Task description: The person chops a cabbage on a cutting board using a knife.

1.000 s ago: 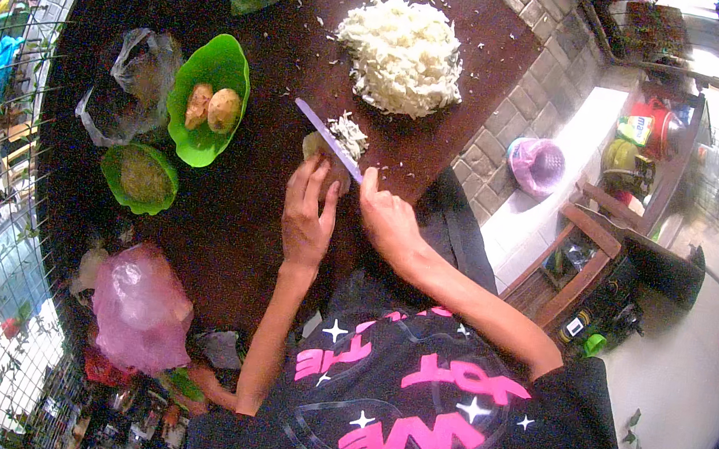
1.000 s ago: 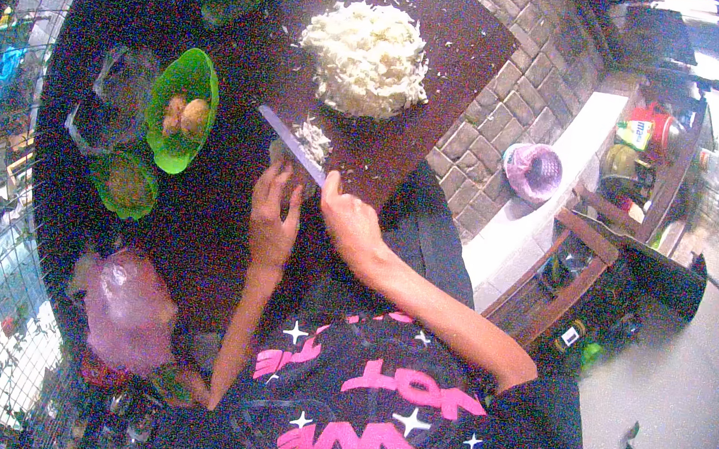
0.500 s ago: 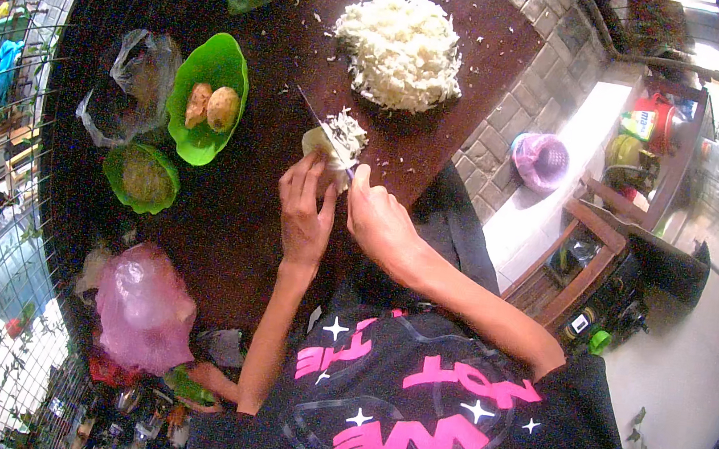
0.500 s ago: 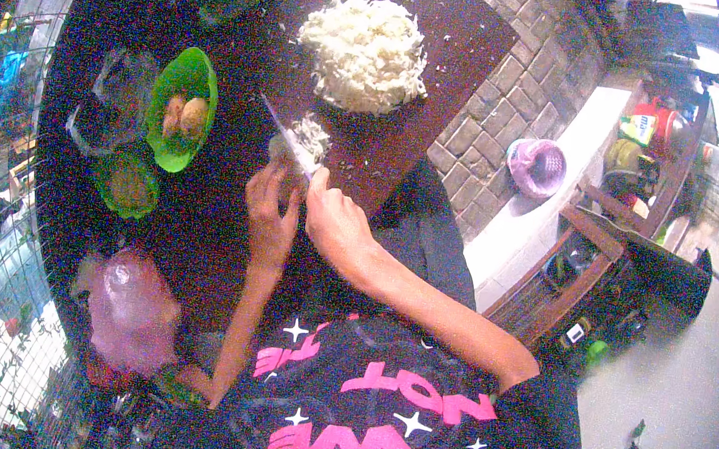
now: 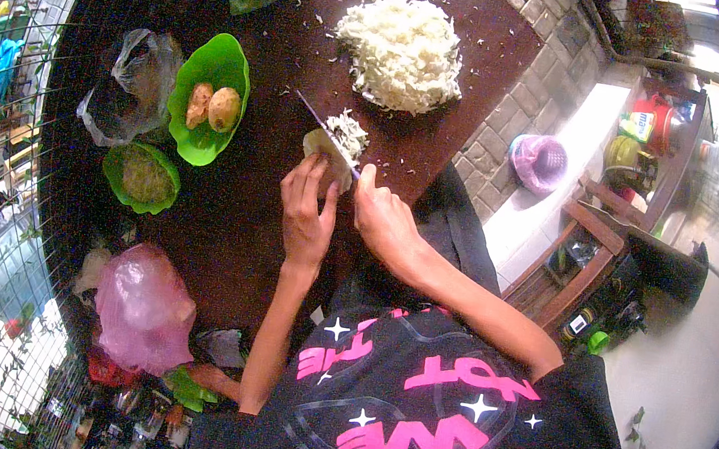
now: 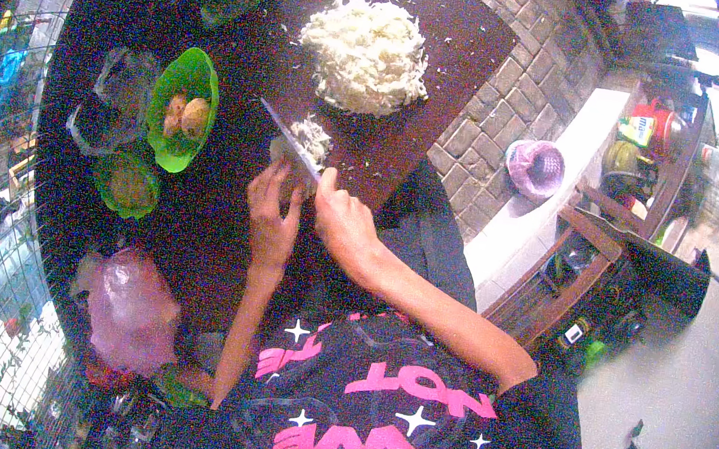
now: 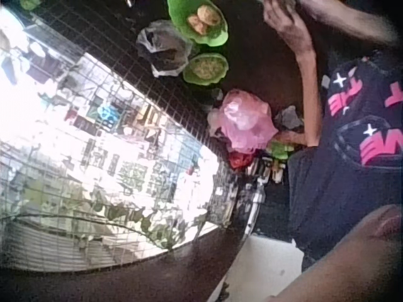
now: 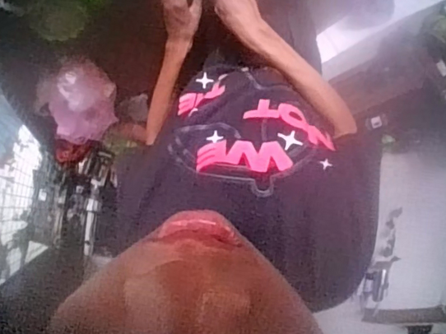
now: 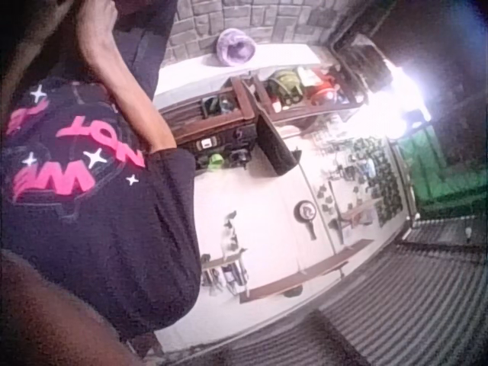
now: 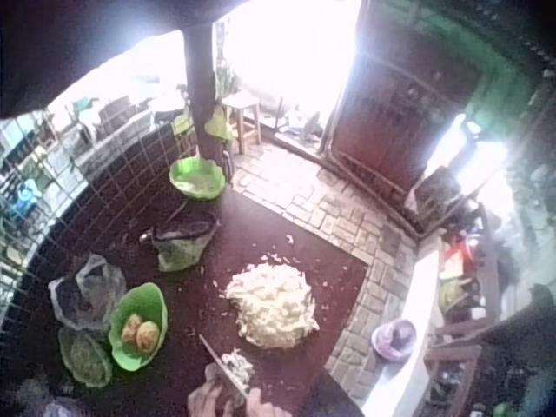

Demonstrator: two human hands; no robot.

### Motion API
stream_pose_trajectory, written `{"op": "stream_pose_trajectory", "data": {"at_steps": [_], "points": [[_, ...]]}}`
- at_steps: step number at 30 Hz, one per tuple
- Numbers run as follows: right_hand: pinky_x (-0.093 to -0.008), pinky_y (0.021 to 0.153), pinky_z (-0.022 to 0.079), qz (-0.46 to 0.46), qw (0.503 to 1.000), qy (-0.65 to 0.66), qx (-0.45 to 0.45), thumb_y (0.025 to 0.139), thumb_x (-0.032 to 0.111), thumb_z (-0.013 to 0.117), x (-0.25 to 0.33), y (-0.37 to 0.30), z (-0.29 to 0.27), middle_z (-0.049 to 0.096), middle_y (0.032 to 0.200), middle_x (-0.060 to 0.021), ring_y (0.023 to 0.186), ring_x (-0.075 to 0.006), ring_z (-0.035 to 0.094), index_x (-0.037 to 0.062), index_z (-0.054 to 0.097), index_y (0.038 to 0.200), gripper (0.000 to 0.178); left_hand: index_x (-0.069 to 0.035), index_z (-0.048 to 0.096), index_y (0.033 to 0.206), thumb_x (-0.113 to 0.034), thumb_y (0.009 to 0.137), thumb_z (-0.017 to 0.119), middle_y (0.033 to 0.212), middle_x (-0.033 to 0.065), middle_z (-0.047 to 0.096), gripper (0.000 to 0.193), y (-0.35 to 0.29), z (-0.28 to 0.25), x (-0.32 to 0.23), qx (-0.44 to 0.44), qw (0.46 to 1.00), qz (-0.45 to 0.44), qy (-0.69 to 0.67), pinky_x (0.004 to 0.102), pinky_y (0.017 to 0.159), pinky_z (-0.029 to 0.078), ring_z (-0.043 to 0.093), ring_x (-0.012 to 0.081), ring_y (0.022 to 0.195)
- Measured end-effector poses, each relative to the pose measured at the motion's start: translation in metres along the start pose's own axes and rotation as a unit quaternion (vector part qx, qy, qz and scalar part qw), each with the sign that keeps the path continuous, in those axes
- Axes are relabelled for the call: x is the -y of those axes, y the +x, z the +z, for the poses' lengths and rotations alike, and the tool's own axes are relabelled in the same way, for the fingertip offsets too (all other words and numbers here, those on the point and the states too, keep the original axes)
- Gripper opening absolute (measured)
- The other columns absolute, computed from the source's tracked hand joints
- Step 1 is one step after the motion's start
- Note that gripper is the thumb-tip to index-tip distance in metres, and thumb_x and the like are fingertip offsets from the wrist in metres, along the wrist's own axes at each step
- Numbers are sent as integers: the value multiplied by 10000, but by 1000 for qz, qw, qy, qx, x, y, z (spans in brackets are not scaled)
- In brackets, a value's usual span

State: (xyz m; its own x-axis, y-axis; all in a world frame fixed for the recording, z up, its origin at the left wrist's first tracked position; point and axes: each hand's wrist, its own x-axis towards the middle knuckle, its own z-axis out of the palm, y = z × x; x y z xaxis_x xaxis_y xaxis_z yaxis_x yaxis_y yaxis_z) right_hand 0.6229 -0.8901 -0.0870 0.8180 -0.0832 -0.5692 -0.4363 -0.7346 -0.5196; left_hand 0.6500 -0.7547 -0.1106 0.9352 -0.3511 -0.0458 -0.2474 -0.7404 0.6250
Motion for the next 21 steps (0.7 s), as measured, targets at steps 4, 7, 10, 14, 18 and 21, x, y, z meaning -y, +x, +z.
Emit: {"op": "stream_pose_trajectory", "data": {"at_steps": [4,7,10,14,18,21], "points": [[-554,574,518,-10,1000,-19,6,851,31,475,-1,0,-2,596,668,-320,687,-469,632,-62,362,1038,238,-32,538,1223,-82,855,615,1316,119,519,380,2,2,1,-10,1000,6,6,407,1010,389,479,324,1166],[-474,545,561,11,999,-46,15,851,15,464,-6,-6,-5,646,697,-251,667,-391,672,-53,406,1046,215,-34,538,1229,-85,860,612,1323,110,517,379,0,2,1,-2,1000,-3,4,400,1007,393,481,319,1165],[-470,553,566,-19,997,-74,-14,861,19,461,-16,-1,0,647,714,-257,680,-386,675,-57,414,1049,209,-37,538,1235,-91,862,613,1327,99,515,384,1,3,0,-1,1000,1,3,398,1006,396,483,317,1160],[-461,547,567,0,998,-52,24,865,15,462,-7,-3,-4,647,716,-260,680,-377,678,-46,420,1031,182,-39,536,1242,-94,861,616,1327,92,515,393,2,2,-3,-4,1000,-5,1,400,1008,398,486,315,1159],[-472,560,560,-28,997,-73,-12,872,46,473,-11,1,-1,646,727,-267,688,-387,676,-31,423,1008,164,-43,533,1245,-93,861,615,1317,98,519,396,-5,0,-4,-6,1000,-3,10,402,1010,398,485,314,1167],[-477,553,549,-45,995,-79,-28,888,88,477,-3,5,-23,650,732,-260,686,-383,675,-26,429,1010,173,-41,546,1225,-94,859,616,1291,124,531,377,-3,-1,-1,-25,1000,3,-15,409,1006,401,492,323,1170]]}}
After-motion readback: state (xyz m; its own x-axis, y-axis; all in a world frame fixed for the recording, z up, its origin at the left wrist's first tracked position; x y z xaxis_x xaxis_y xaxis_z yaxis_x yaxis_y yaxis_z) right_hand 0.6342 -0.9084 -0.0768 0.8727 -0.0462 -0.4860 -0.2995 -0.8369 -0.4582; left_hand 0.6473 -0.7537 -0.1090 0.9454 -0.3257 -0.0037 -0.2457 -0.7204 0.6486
